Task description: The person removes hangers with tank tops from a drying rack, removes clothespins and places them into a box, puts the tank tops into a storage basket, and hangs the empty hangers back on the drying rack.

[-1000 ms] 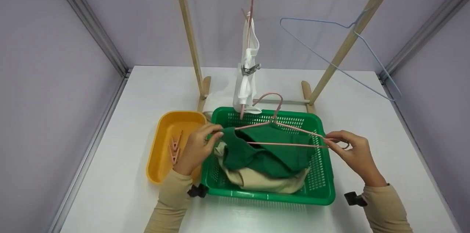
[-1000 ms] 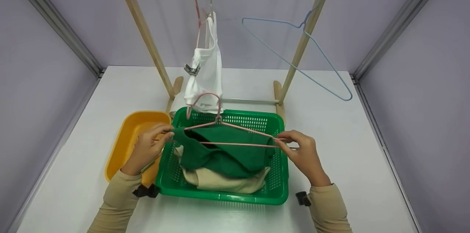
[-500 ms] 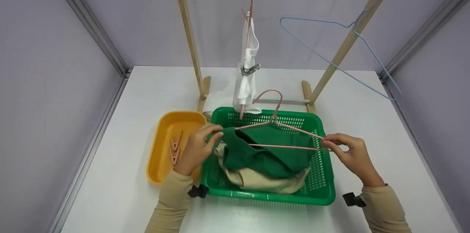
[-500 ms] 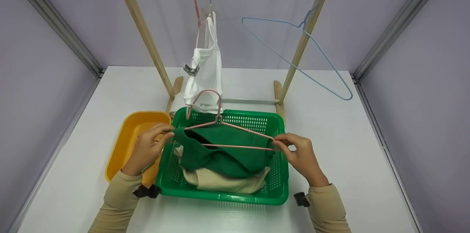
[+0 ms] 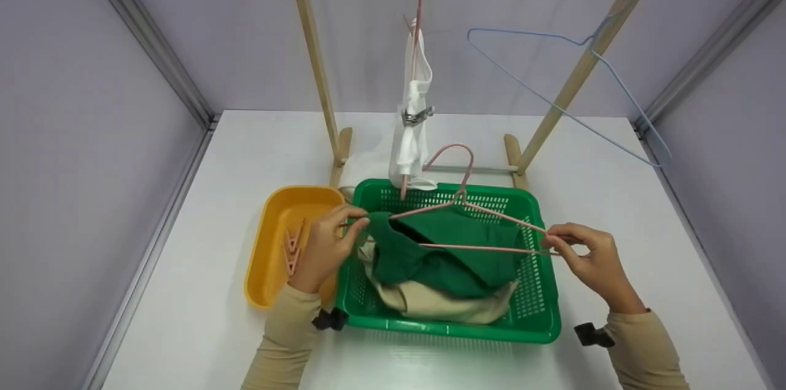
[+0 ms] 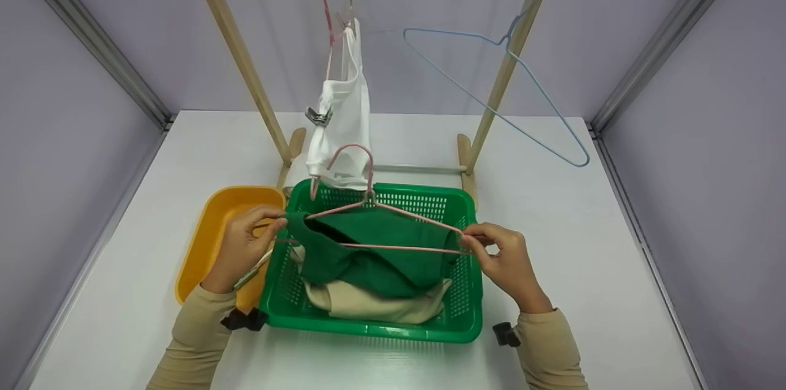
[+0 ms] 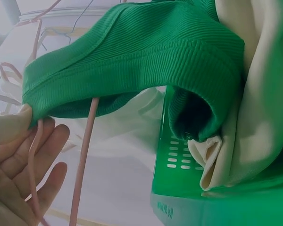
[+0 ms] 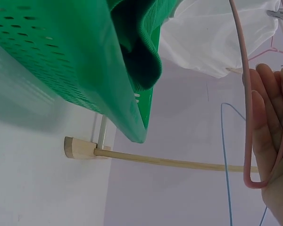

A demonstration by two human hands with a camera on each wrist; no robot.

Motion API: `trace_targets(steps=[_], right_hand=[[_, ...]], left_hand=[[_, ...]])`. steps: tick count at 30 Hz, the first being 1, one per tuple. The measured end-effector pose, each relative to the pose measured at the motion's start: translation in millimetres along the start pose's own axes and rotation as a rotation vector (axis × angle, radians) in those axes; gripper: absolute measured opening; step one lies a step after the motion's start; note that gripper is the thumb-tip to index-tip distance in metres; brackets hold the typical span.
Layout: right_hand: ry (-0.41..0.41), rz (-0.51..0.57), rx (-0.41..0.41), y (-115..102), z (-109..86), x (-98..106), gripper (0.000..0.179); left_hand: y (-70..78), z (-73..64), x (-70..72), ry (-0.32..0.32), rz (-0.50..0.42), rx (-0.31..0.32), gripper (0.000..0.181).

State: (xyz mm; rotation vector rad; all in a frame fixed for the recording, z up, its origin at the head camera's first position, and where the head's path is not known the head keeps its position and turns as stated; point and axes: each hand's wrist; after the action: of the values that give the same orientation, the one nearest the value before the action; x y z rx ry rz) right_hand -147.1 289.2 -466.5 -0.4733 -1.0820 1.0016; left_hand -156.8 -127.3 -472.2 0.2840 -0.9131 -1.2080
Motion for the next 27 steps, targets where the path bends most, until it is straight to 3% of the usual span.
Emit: trace_targets(steps=[9,20,27], right_hand=[[0.020,0.005,-0.026,4.4,-4.2,7.4,0.027],[0.042,0.007,-0.046,5.0,-5.6,17.7,0.024],[0.063,-0.007,-0.057,8.8,-7.4,27.0,0.025]], left_hand=[[-3.9,-1.0,2.1,0.009,0.034,0.065,0.018],[-6.1,-2.6,4.4,0.017,0.065,0.061,0.016],[-7.6,-2.4,9.7,0.002,0.051,0.113,0.016]])
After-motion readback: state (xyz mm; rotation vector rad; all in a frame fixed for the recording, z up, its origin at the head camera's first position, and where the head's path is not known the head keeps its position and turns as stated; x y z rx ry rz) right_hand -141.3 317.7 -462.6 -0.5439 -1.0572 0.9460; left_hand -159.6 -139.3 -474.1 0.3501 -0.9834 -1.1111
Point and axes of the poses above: each hand's wrist, its own z-axis towards the middle knuckle, its own x-axis out of the back of the hand, y = z × x, and after that the axes turned 13 degrees about -x, right-handed
